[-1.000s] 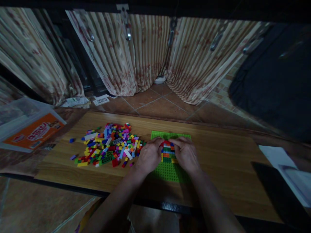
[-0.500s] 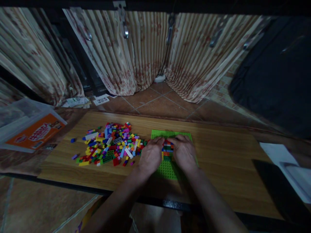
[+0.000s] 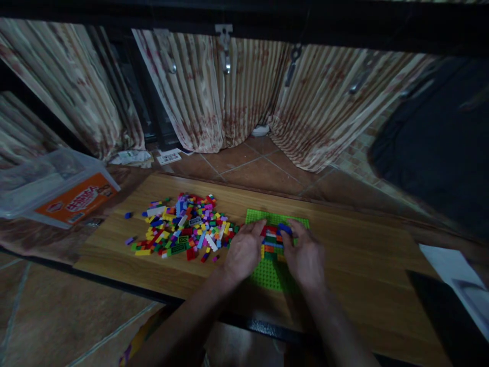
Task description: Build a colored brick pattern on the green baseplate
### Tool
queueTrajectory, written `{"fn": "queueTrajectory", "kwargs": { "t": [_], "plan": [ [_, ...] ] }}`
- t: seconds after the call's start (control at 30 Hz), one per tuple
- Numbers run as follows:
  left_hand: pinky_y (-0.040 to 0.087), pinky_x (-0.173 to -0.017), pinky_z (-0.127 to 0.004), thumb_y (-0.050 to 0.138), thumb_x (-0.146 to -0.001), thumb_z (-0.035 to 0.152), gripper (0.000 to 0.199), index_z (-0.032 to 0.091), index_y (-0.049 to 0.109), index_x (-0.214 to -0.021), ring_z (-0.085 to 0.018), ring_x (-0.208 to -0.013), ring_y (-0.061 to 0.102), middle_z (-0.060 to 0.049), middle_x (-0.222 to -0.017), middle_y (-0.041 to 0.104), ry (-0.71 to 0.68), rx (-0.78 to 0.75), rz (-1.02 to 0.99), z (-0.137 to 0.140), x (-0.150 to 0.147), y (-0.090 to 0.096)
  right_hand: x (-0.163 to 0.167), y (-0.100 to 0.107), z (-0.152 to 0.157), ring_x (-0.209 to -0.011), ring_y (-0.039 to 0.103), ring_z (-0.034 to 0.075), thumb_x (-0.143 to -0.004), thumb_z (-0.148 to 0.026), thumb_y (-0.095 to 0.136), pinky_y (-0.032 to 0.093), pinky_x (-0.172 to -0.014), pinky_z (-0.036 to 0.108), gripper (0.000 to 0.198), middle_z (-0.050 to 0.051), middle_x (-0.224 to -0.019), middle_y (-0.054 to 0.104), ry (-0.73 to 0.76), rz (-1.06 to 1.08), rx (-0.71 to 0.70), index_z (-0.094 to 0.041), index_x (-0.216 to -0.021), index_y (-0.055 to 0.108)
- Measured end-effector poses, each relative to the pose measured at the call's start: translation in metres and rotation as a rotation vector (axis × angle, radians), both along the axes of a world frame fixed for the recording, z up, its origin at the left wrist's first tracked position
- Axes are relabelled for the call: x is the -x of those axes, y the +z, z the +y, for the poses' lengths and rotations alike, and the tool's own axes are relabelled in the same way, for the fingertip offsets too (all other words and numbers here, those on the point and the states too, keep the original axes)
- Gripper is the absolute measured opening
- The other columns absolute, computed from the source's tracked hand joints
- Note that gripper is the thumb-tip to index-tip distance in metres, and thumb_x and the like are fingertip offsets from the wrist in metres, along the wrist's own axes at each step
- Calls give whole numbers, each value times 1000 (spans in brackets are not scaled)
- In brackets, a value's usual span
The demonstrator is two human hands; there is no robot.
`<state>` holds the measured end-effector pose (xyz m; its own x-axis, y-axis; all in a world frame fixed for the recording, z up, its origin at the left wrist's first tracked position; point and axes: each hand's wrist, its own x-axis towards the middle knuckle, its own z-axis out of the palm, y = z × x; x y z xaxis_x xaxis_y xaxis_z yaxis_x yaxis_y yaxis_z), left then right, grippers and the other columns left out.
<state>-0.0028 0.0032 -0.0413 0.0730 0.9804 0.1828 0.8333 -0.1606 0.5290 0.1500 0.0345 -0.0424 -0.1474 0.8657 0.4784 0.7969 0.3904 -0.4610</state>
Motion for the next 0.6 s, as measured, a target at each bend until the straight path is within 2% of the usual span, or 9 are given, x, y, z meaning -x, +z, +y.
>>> {"fn": "queueTrajectory", "kwargs": {
  "t": [0.1,0.2,0.43,0.6],
  "plan": [
    [46,-100,-35,44,-91,17,50,15,38,-140,-21,-115,58,-12,-123,63,55,42,-26,-1,0,1,2,2,-7,-76,61,23,-88,-29,48,49,-72,38,24,10,-86,70,41,-22,9,-19,-99,68],
    [47,-99,-35,45,-90,15,52,15,37,-141,-21,-114,59,-13,-120,64,83,64,-48,-2,-1,3,8,0,-8,-79,61,23,-88,-24,49,49,-74,37,21,8,-87,70,89,-45,-20,-20,-94,69],
    [46,-102,-34,44,-85,9,56,10,38,-140,-22,-117,58,-15,-126,61,76,64,-116,-2,1,3,25,-1,-13,-88,61,22,-84,-13,46,51,-81,35,27,10,-97,66,132,-32,5,-18,-98,69],
    [43,-106,-33,43,-84,9,53,10,42,-137,-21,-121,55,-15,-128,60,65,41,-145,-2,2,3,28,4,-23,-94,61,24,-83,-15,50,51,-87,37,28,12,-105,63,178,-12,100,-16,-105,66]
  ]
}}
